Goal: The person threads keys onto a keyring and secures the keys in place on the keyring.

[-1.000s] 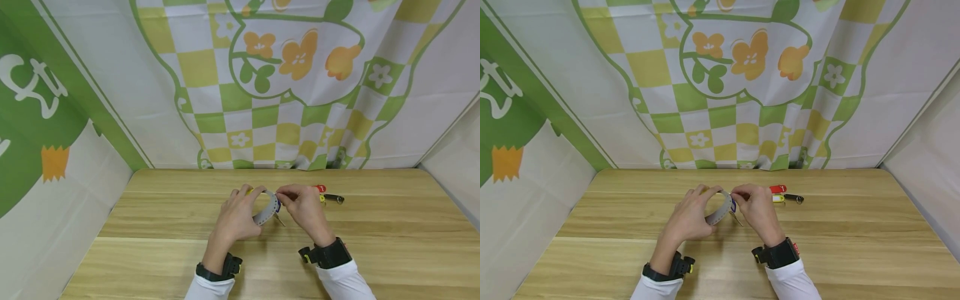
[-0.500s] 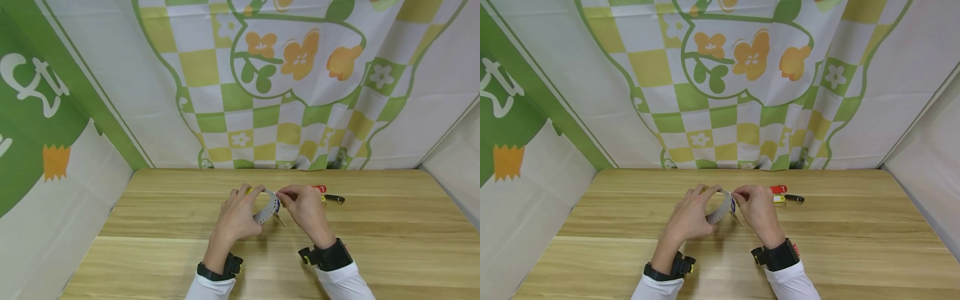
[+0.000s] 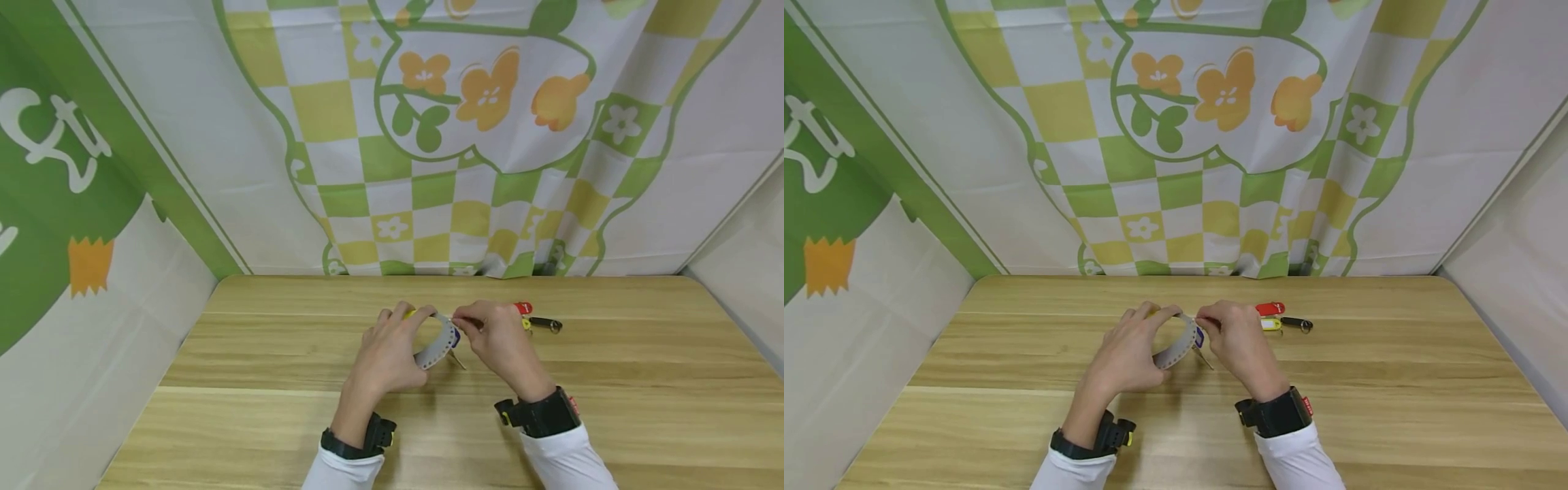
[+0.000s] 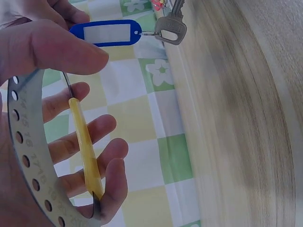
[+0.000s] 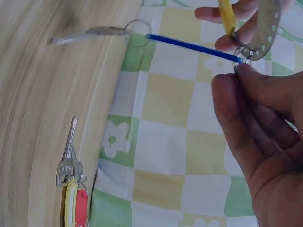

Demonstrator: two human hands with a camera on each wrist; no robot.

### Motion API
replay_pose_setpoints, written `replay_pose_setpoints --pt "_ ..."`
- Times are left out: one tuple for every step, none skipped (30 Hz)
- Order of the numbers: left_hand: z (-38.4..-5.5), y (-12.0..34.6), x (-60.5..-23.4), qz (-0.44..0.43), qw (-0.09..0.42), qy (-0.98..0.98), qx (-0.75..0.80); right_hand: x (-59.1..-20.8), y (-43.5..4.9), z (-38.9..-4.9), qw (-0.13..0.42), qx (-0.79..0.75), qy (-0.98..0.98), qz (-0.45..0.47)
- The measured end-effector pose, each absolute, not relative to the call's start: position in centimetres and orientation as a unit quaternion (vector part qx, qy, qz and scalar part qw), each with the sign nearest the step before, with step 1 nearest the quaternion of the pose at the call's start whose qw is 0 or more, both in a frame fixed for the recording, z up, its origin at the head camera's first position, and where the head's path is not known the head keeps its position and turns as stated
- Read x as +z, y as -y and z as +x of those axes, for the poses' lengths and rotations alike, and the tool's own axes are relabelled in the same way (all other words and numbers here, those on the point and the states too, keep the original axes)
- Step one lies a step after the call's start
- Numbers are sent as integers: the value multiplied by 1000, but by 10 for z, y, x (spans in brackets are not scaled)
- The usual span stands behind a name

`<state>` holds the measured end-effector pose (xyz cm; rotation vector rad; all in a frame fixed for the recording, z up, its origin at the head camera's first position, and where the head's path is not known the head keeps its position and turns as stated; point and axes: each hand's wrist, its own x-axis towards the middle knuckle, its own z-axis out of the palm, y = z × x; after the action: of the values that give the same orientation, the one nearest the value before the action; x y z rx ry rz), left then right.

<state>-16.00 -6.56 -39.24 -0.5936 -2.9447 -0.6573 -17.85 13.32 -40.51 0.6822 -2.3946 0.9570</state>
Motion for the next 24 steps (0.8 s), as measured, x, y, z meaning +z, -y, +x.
replay_pose_setpoints --pt "-160 66 -392 -192 33 957 -215 -405 -133 -179 235 350 872 248" --pt "-160 66 -392 -192 33 957 -216 -405 -133 -179 236 353 872 244" --pt "-160 66 -392 -191 33 957 -218 -405 -132 -178 235 358 872 236" --pt "-160 66 -392 -189 34 956 -220 -405 -131 -178 233 364 873 226" --pt "-160 66 -392 -187 35 956 -222 -405 -130 -178 230 370 874 214" --pt "-160 66 -392 -186 36 956 -223 -405 -129 -177 228 376 876 200" --pt "-160 65 -392 -185 38 956 -225 -405 -127 -177 226 381 877 189" --pt "-160 65 -392 -184 39 956 -225 -404 -126 -177 225 383 878 179" --pt "-160 65 -391 -183 41 956 -225 -404 -125 -177 225 384 879 172" --pt "-160 65 -391 -183 42 956 -224 -404 -125 -177 225 384 879 167" --pt "-160 65 -391 -183 43 957 -223 -404 -124 -176 227 384 880 166" --pt "-160 65 -391 -183 43 957 -222 -404 -124 -176 230 383 879 167" --pt "-160 65 -391 -184 43 957 -220 -404 -124 -176 232 381 878 170" --pt "-160 65 -391 -186 43 957 -219 -404 -124 -176 235 379 878 174" --pt "-160 65 -391 -187 43 957 -217 -404 -125 -176 237 378 877 179" --pt "-160 65 -391 -189 42 957 -217 -403 -125 -176 237 377 876 183" --pt "-160 65 -391 -191 41 957 -217 -403 -126 -176 237 376 876 188" --pt "-160 65 -391 -193 40 956 -217 -403 -126 -177 237 375 875 192" --pt "-160 66 -391 -194 39 956 -217 -403 -127 -177 236 374 875 197" --pt "-160 66 -391 -195 38 956 -217 -404 -127 -177 237 371 875 203" --pt "-160 66 -391 -195 35 956 -218 -404 -127 -177 238 367 874 211" --pt "-160 66 -391 -195 33 956 -218 -405 -128 -177 242 364 872 219" --pt "-160 66 -391 -194 31 956 -219 -405 -128 -178 248 359 871 228" --pt "-160 66 -391 -193 29 956 -220 -406 -129 -178 254 355 868 236"
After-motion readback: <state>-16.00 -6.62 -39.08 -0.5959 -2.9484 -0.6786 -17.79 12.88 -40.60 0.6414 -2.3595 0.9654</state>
